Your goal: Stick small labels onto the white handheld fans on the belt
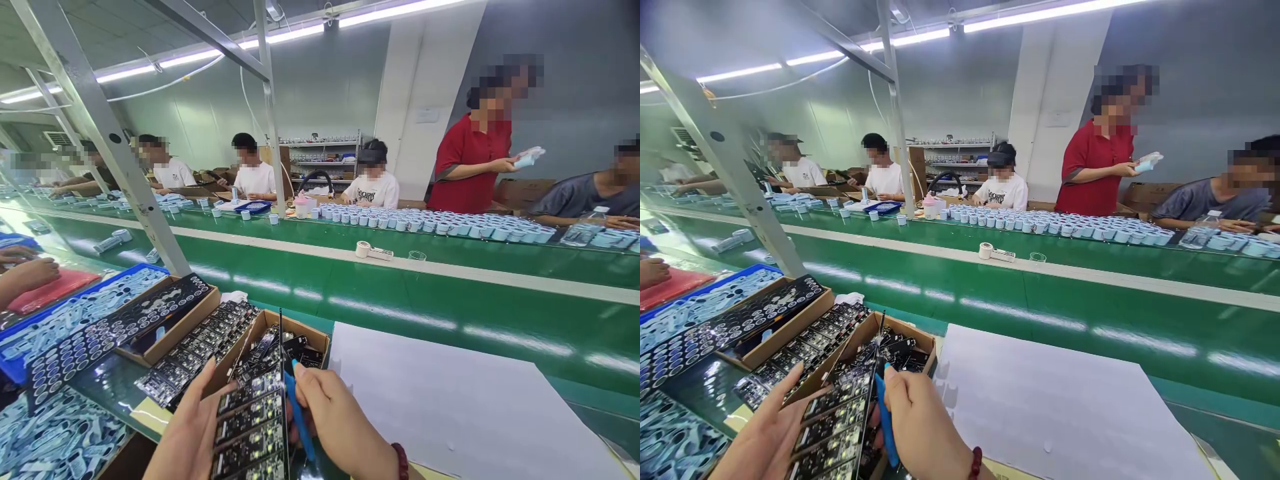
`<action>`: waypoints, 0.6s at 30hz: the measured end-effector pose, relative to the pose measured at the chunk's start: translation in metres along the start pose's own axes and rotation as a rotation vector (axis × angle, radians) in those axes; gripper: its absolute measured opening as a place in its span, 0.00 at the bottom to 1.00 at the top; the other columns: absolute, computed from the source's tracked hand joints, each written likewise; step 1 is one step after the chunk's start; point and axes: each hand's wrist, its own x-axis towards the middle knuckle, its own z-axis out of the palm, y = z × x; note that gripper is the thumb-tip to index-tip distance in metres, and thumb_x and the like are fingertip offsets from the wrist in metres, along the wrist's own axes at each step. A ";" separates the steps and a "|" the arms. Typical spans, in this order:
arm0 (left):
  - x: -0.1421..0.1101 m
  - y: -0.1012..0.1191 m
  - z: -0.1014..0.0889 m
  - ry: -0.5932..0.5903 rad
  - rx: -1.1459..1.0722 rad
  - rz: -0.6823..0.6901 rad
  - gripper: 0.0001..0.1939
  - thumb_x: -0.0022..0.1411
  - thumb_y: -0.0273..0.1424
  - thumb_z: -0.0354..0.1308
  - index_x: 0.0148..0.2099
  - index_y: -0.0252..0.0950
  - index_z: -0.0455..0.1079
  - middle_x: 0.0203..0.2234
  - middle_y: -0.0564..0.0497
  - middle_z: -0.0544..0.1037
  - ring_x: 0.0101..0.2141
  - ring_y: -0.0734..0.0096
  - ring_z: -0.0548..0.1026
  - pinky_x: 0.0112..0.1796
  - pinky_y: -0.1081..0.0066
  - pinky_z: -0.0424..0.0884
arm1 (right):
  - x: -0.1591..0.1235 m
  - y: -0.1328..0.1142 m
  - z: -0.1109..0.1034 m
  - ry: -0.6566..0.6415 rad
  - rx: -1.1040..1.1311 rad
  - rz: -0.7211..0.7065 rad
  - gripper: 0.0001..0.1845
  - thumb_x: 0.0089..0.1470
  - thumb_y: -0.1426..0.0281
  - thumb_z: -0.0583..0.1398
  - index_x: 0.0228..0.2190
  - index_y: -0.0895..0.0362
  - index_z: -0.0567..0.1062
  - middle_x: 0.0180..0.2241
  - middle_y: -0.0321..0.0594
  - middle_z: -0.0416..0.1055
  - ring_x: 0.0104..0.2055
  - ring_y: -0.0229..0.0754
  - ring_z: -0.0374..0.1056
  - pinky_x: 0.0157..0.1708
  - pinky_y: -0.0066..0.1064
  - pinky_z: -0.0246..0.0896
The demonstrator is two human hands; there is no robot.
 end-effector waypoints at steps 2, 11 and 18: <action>0.000 0.003 -0.003 -0.084 0.043 -0.022 0.16 0.59 0.36 0.63 0.50 0.41 0.77 0.42 0.51 0.83 0.45 0.64 0.79 0.47 0.70 0.74 | 0.003 -0.003 -0.003 0.056 -0.102 -0.013 0.38 0.51 0.30 0.46 0.20 0.52 0.58 0.17 0.32 0.59 0.20 0.38 0.61 0.20 0.28 0.52; 0.005 0.000 -0.002 -0.128 0.197 0.225 0.30 0.30 0.49 0.77 0.36 0.40 0.77 0.28 0.56 0.82 0.30 0.64 0.78 0.29 0.74 0.74 | -0.033 -0.018 -0.013 0.018 -0.367 0.086 0.36 0.56 0.34 0.46 0.22 0.53 0.65 0.26 0.37 0.63 0.32 0.45 0.63 0.34 0.34 0.55; 0.011 0.004 -0.004 -0.148 0.150 0.188 0.23 0.36 0.39 0.77 0.36 0.38 0.77 0.30 0.53 0.83 0.31 0.64 0.79 0.30 0.74 0.76 | -0.042 -0.016 0.000 0.013 -0.096 0.057 0.36 0.52 0.33 0.52 0.25 0.54 0.69 0.24 0.37 0.69 0.24 0.38 0.63 0.26 0.30 0.57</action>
